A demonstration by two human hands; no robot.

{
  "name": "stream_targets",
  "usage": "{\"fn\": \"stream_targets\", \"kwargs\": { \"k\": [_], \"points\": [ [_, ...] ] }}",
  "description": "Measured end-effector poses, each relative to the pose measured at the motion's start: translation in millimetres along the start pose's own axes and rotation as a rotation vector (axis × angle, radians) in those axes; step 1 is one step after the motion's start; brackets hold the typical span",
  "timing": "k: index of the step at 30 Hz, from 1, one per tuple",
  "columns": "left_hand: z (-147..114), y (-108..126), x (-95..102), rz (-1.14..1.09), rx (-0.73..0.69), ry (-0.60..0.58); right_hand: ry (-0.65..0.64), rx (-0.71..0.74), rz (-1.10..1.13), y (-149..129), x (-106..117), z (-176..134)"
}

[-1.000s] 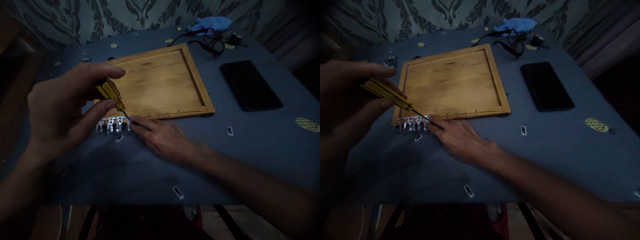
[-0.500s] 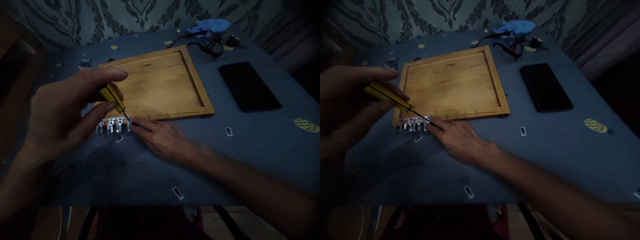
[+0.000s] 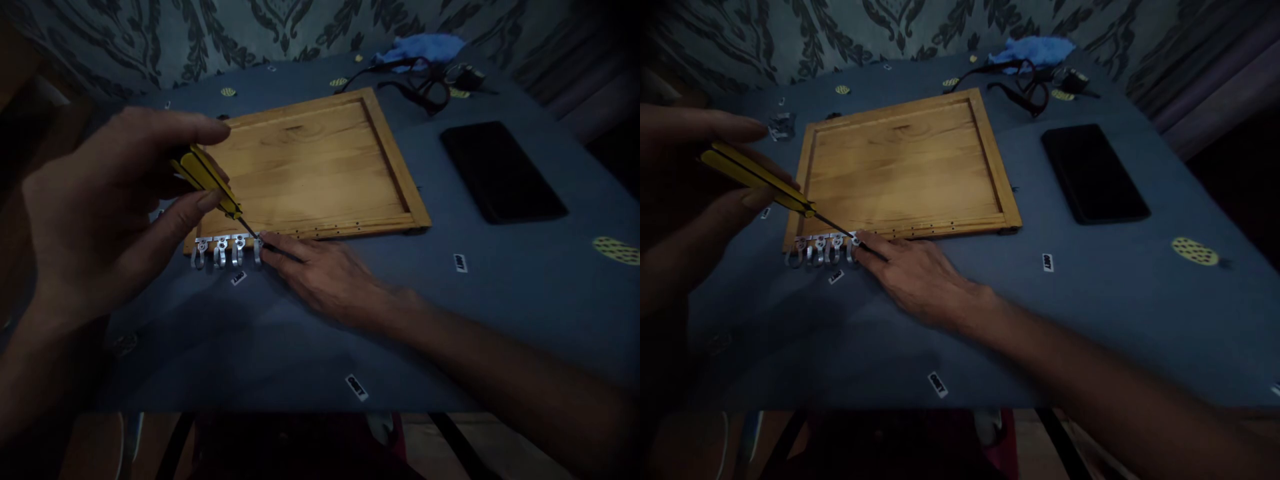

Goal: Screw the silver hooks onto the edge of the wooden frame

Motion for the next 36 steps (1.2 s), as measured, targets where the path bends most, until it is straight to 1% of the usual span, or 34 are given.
{"fn": "stream_targets", "kwargs": {
  "k": [2,3,10,12,17,20,22,24,26,28,30,32,36],
  "points": [
    [-1,-2,-2.3,0.043,-0.015,-0.096,-0.012,0.004,-0.018,-1,0,0],
    [-2,-3,-2.7,0.058,-0.017,-0.12,-0.014,0.004,-0.025,-1,1,0],
    [-3,-5,-3.0,0.043,-0.078,-0.115,-0.006,0.004,-0.018,-2,2,1],
    [-3,-4,-3.9,0.04,-0.073,-0.117,-0.001,0.009,-0.017,-2,2,1],
    [-3,2,-3.7,0.109,0.006,-0.12,0.007,0.01,-0.048,-2,2,1],
    [-2,7,-4.4,0.108,0.001,-0.14,0.004,0.0,-0.057,-2,2,1],
    [-1,7,-4.5,0.088,0.019,-0.147,0.0,0.01,-0.055,-2,2,1],
    [-1,3,-3.9,0.085,0.071,-0.154,0.001,0.02,-0.054,-2,2,1],
    [0,1,-2.9,0.083,0.061,-0.16,-0.001,0.02,-0.055,-2,2,1],
    [2,4,-3.6,0.069,-0.04,-0.19,-0.004,0.009,-0.047,-2,1,1],
    [3,3,-4.3,0.073,-0.064,-0.215,-0.011,-0.004,-0.029,-1,1,1],
    [2,1,-4.8,0.064,-0.045,-0.203,-0.005,-0.009,-0.01,-1,1,1],
    [1,2,-7.9,0.003,0.015,-0.106,0.015,0.004,-0.009,-2,1,1]
  ]
}}
Point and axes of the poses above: each hand's wrist, its own z-axis towards the middle knuckle, its own x-axis out of the back of the hand, y = z × x, the point moved 6 cm from there along z, towards the middle knuckle, and after that the axes turned 9 degrees about -x, right-handed, at the moved point
